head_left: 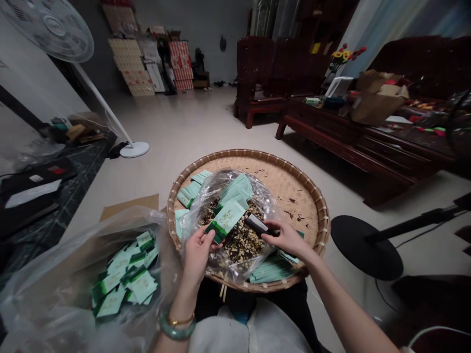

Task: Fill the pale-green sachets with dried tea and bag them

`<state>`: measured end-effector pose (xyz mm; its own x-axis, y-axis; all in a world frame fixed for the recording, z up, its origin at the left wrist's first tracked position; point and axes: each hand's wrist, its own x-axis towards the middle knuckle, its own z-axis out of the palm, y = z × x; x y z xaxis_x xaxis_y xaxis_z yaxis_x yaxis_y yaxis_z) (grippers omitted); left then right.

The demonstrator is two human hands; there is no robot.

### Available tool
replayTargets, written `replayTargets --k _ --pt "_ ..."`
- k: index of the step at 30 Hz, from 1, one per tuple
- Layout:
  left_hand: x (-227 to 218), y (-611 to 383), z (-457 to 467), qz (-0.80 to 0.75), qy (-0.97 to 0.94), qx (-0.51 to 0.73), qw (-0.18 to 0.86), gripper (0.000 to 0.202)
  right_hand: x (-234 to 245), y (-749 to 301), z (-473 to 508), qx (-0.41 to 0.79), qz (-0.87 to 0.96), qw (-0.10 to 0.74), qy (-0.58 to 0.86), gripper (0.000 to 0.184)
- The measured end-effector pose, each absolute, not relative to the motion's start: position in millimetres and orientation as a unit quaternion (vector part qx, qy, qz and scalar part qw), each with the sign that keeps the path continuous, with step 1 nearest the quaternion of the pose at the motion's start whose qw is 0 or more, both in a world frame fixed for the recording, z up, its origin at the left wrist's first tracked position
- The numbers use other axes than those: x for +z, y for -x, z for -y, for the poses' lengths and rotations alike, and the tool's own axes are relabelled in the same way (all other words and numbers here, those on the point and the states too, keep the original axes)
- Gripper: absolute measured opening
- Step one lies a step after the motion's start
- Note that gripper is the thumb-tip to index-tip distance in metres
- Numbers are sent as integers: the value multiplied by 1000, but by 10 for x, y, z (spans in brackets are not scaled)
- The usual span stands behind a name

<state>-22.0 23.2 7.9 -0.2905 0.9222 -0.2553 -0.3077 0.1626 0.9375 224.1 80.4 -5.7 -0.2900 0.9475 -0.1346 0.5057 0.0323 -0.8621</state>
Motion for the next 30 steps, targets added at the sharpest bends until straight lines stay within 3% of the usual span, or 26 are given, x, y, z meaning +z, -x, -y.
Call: replayTargets --k 3,8,12,16,20,24,27,30 --pt "100 171 -221 -554 -285 576 529 48 -1 -2200 -808 434 696 243 517 43" --pt "122 101 -201 -559 -318 529 554 45 212 -1966 -907 404 659 373 513 48" --pt "140 88 -191 -564 -347 508 551 42 332 -1746 -946 321 709 393 489 36" --pt "150 108 -185 -555 -361 498 560 38 344 -1653 -912 274 720 413 485 40" --pt "127 141 -170 -521 -323 524 591 36 352 -1686 -948 389 662 429 476 48" --pt "147 239 -151 -389 -197 666 606 31 327 -1701 -1098 515 588 417 463 58" --pt "196 310 -139 -304 -121 755 568 41 222 -1642 -1227 415 652 401 491 41" --pt "208 312 -132 -297 -151 758 561 61 77 -1558 -1319 264 739 353 509 26"
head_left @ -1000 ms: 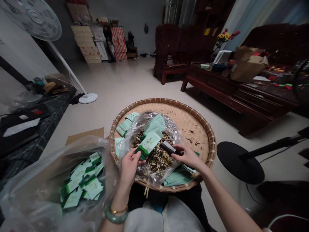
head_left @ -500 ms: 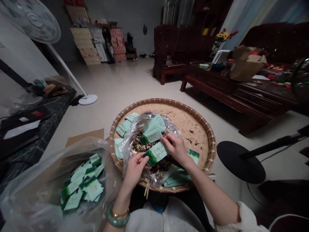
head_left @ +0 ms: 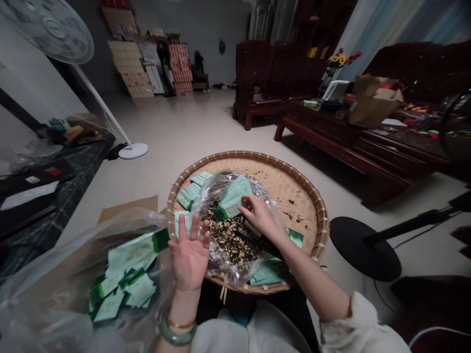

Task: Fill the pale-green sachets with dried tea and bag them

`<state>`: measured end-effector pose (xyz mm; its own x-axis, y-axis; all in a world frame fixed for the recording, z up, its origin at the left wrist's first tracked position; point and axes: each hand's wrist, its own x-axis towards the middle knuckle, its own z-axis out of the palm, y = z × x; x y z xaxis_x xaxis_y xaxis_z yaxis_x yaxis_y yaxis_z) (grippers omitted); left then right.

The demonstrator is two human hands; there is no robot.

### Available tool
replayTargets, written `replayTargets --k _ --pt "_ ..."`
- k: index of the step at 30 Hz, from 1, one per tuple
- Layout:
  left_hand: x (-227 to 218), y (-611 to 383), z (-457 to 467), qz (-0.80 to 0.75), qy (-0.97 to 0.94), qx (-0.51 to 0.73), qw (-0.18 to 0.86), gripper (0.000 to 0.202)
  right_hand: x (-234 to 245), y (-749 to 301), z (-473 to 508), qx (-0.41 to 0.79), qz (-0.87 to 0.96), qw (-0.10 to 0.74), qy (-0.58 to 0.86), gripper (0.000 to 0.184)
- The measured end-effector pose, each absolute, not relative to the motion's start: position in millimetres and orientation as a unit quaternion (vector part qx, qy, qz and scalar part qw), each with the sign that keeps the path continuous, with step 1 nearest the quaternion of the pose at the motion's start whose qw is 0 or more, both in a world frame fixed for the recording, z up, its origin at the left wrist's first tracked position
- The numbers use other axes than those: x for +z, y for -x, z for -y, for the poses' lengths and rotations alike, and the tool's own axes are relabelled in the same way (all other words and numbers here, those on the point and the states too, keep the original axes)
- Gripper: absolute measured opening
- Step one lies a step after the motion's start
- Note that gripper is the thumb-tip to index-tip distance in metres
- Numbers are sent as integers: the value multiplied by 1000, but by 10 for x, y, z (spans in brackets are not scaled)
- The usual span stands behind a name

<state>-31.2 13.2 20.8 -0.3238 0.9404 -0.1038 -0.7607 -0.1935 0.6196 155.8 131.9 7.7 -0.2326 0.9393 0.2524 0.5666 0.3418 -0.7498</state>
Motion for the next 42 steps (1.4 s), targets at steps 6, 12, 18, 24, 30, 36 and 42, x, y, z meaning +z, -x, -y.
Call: replayTargets --k 6,12,18,24,30,36,42 --pt "84 214 -287 -539 -441 592 405 35 -56 -1483 -1366 162 756 308 554 37" --pt "-37 187 -601 -610 -607 483 162 37 -26 -1486 -1273 156 756 325 547 33" --pt "-141 197 -712 -608 -660 432 92 30 -67 -1500 -1137 138 763 343 531 35" --pt "-115 182 -693 -612 -698 371 30 32 -96 -1505 -1147 33 763 399 507 24" --pt "-80 161 -681 -613 -704 358 7 33 -81 -1480 -1169 22 769 419 482 21" --pt "-16 162 -683 -603 -698 386 1 36 63 -1502 -1141 130 747 479 443 14" --pt "-44 147 -712 -590 -692 416 0 31 114 -1483 -1149 163 739 495 428 14"
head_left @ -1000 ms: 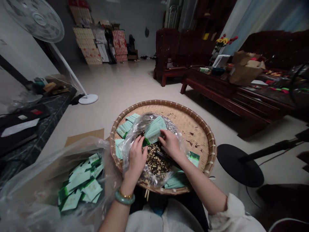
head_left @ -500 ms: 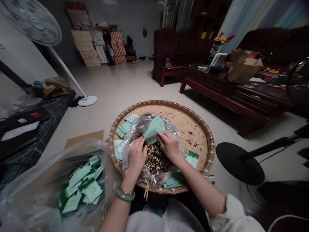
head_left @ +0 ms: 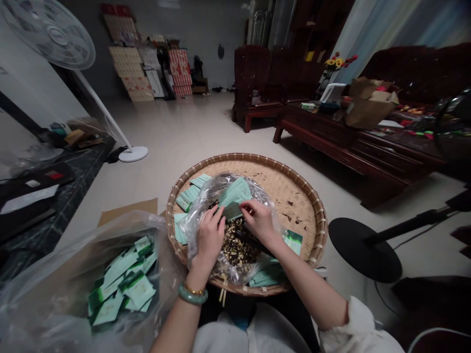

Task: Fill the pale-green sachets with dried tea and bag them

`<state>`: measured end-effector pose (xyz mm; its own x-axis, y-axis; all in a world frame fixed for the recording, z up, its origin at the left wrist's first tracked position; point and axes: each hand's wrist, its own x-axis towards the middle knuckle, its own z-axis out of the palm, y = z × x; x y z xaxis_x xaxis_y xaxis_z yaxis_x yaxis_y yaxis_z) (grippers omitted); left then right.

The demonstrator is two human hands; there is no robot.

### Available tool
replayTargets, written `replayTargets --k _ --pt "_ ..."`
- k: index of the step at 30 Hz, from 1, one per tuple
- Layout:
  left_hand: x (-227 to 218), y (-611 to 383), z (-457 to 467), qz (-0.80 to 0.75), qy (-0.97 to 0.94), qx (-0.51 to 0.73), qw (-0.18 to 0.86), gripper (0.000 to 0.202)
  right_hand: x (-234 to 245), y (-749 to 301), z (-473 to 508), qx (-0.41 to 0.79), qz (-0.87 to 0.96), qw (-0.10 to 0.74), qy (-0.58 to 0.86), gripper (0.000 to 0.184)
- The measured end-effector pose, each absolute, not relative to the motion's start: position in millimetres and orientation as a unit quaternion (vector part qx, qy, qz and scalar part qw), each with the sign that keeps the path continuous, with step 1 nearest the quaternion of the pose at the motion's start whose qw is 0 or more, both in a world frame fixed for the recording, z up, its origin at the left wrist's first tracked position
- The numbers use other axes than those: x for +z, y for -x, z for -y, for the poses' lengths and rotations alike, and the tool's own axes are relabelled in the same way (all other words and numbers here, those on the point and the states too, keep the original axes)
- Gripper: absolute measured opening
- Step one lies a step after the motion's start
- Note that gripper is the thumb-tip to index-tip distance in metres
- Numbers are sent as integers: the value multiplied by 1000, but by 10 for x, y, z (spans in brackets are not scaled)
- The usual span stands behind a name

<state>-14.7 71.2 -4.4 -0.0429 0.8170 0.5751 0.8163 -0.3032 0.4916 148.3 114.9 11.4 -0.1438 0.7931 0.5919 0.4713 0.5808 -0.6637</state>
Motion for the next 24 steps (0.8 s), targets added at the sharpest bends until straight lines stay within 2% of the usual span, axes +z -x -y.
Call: replayTargets --k 8,15,19,24 --pt "-136 155 -697 -577 -715 395 17 39 1 -1468 -1192 138 760 485 410 23" --pt "-180 157 -732 -579 -718 387 23 40 -93 -1454 -1195 66 800 447 394 27" --pt "-154 164 -745 -589 -705 394 26 38 -121 -1437 -1201 54 800 464 376 27" --pt "-95 170 -742 -619 -676 399 38 41 -102 -1400 -1220 100 778 498 368 22"
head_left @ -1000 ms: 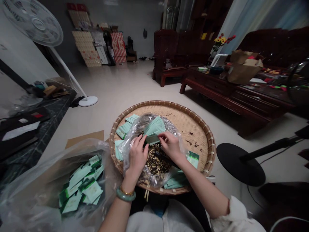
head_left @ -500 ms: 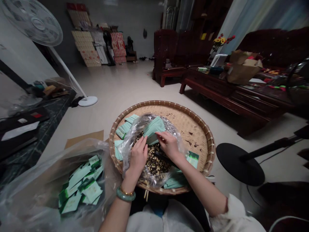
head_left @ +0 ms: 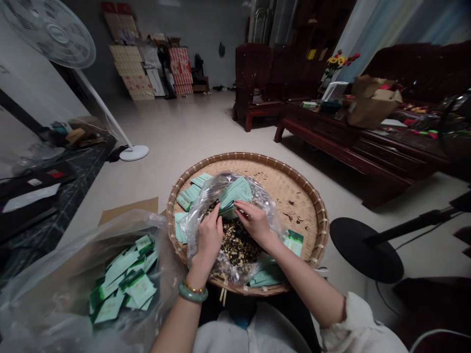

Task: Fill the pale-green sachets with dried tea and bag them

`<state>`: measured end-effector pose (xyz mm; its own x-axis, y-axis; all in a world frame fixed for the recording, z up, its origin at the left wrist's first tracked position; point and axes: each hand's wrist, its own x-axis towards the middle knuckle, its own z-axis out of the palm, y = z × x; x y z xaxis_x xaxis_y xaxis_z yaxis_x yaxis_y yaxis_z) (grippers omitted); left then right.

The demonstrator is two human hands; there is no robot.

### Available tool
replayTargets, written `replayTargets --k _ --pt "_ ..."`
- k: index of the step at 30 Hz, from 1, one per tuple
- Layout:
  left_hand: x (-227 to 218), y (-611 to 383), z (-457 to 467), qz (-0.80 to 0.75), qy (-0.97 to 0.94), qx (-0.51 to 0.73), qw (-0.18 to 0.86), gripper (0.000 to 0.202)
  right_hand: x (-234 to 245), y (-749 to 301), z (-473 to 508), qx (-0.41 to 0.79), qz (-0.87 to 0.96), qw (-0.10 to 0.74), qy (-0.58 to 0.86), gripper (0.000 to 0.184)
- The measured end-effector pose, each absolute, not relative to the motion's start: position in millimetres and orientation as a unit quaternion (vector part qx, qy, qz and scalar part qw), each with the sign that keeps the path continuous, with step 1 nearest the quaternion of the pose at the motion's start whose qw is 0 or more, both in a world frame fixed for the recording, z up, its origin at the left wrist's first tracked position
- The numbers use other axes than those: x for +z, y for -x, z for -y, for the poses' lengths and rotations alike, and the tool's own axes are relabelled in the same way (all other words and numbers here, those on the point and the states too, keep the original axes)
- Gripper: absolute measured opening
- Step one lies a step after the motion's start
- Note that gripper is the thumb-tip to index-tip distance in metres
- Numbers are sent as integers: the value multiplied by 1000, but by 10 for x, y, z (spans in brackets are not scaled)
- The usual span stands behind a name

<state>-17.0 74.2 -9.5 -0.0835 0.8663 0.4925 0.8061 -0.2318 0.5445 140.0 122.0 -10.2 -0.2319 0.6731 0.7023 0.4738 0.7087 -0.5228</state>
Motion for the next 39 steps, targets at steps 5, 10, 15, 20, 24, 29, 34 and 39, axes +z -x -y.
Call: replayTargets --k 5,10,15,20,24,29,34,39 --pt "-101 160 -746 -624 -653 427 42 45 -105 -1335 -1220 140 772 490 380 25" --pt "-114 170 -757 -626 -640 442 57 46 -95 -1322 -1218 160 776 479 378 24" --pt "-102 160 -754 -618 -656 431 55 45 9 -1342 -1247 117 788 450 404 13" --pt "-42 153 -725 -593 -660 460 37 41 169 -1392 -1271 173 741 489 425 15" --pt "31 157 -696 -591 -591 532 138 34 262 -1484 -1253 300 667 515 447 19" --pt "90 92 -655 -551 -451 625 319 42 300 -1574 -1173 464 572 528 423 24" --pt "186 5 -553 -541 -436 646 317 44 355 -1629 -1060 621 575 381 372 29" --pt "198 42 -505 -543 -421 637 350 41 371 -1723 -1050 627 593 360 354 26"
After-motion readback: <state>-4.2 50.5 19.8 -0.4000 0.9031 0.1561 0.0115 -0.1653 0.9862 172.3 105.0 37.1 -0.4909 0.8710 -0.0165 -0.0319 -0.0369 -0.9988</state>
